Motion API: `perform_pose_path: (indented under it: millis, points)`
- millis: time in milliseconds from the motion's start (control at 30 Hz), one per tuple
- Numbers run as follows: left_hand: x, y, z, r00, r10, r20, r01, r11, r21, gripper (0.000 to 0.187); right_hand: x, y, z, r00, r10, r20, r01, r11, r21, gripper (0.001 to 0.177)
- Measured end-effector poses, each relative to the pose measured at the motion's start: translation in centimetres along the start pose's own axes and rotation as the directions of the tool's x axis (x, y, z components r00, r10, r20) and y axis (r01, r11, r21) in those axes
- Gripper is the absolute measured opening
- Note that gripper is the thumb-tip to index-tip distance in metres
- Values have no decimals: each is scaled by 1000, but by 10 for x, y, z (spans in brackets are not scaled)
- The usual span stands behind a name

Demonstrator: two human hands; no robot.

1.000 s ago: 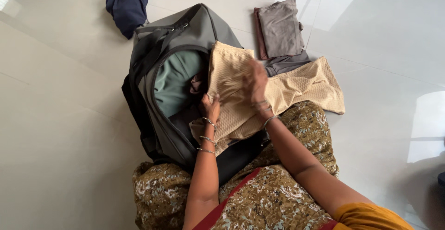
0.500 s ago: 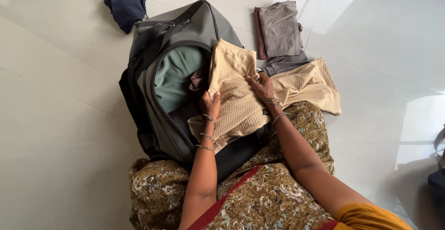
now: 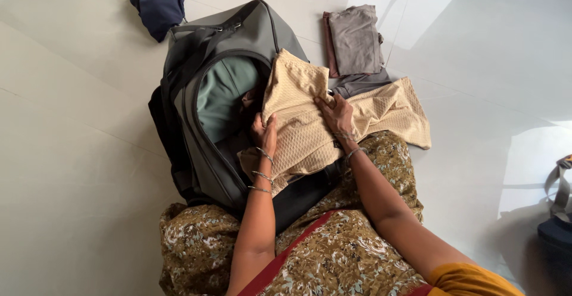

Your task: The person picks up a light-colored garment, unfolds it, and then folds it into a smaller rectangular shape by bringing the sides and ends together while sitting on the floor.

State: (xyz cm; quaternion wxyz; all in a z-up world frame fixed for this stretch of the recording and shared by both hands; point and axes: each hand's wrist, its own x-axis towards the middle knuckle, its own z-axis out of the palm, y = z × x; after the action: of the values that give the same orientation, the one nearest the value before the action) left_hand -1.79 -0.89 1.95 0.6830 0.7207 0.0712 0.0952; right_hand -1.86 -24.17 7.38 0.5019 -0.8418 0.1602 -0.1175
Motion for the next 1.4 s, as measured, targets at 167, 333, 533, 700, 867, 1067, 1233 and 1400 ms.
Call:
perform_pose_path:
  millis: [167, 333, 533, 700, 867, 1067, 1233, 1400]
  points:
    - [6, -6, -1, 994, -29, 108, 80, 861, -503, 32, -25, -17, -20, 945, 321, 57, -316, 859, 403, 37]
    - [6, 3, -3, 987, -125, 99, 159, 799, -580, 16, -21, 0, -39, 983, 166, 85, -184, 938, 294, 42]
    - [1, 132, -20, 935, 42, 351, 176, 806, -565, 19, -8, -40, -94, 956, 4, 294, -141, 883, 447, 28]
    - [-50, 266, -18, 907, 119, 404, 205, 714, -669, 13, -4, -77, -127, 964, -138, 229, -38, 778, 627, 25]
    - [-61, 303, -10, 958, 163, 235, 96, 592, -801, 16, -36, -134, -166, 913, -369, 175, 199, 776, 599, 72]
    - [-40, 310, -41, 925, 365, 110, -222, 751, -622, 13, -33, -148, -208, 558, -409, 722, 22, 877, 481, 91]
    - [-39, 319, -69, 898, 438, -47, -402, 771, -494, 18, -24, -97, -205, 560, -261, 786, 419, 908, 3, 77]
    - [-2, 281, -76, 940, 338, -33, -322, 856, -405, 11, 4, -64, -205, 720, -283, 634, 548, 791, -270, 59]
